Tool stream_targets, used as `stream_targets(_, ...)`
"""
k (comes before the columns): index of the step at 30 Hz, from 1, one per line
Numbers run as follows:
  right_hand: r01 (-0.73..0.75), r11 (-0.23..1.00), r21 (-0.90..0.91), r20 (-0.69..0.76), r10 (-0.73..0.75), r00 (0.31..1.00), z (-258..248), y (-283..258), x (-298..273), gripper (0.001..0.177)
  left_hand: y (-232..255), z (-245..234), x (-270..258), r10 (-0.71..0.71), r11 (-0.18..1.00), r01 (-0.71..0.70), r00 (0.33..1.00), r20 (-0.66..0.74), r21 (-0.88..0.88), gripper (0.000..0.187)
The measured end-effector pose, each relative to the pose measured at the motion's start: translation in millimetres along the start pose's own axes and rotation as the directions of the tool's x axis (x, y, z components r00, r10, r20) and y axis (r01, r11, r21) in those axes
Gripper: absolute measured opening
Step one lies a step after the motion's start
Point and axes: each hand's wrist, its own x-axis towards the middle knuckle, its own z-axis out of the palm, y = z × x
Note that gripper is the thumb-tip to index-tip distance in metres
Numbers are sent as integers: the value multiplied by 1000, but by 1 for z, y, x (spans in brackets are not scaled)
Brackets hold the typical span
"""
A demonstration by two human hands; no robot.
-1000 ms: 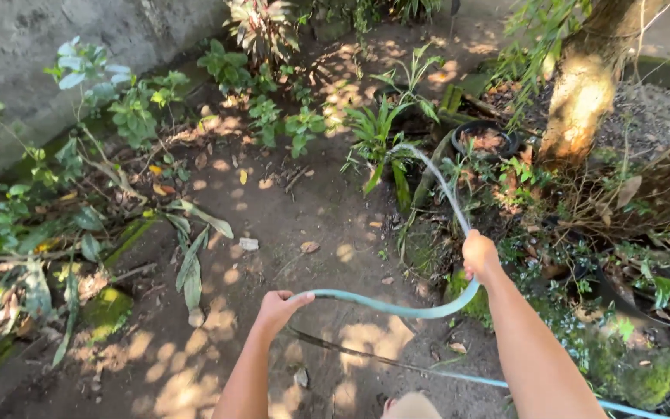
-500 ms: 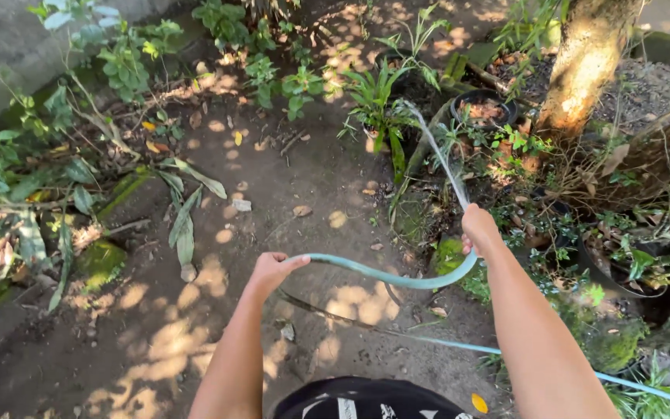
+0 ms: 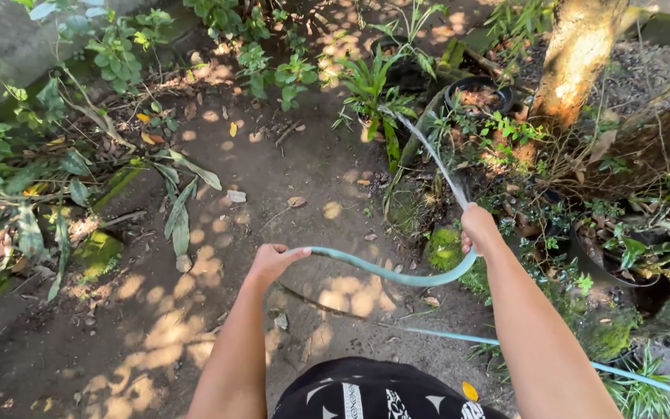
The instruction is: The person uses a green garden hose to water several potted plants and the surrounding soil in a backyard garden. They move the hose between different plant clusters and briefly aim the stream upward toward a tree trunk before returning to ground-level watering.
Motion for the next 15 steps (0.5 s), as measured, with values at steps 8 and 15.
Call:
stream_targets(8, 2, 1000, -10, 0, -2, 1000, -16, 15, 6, 57, 8, 15, -9, -55, 998, 55, 998, 20, 8, 60)
stream_targets(15, -58, 998, -32, -4, 58, 998, -23, 15, -9, 60, 8, 20, -18, -68, 997, 69, 996, 53, -24, 62)
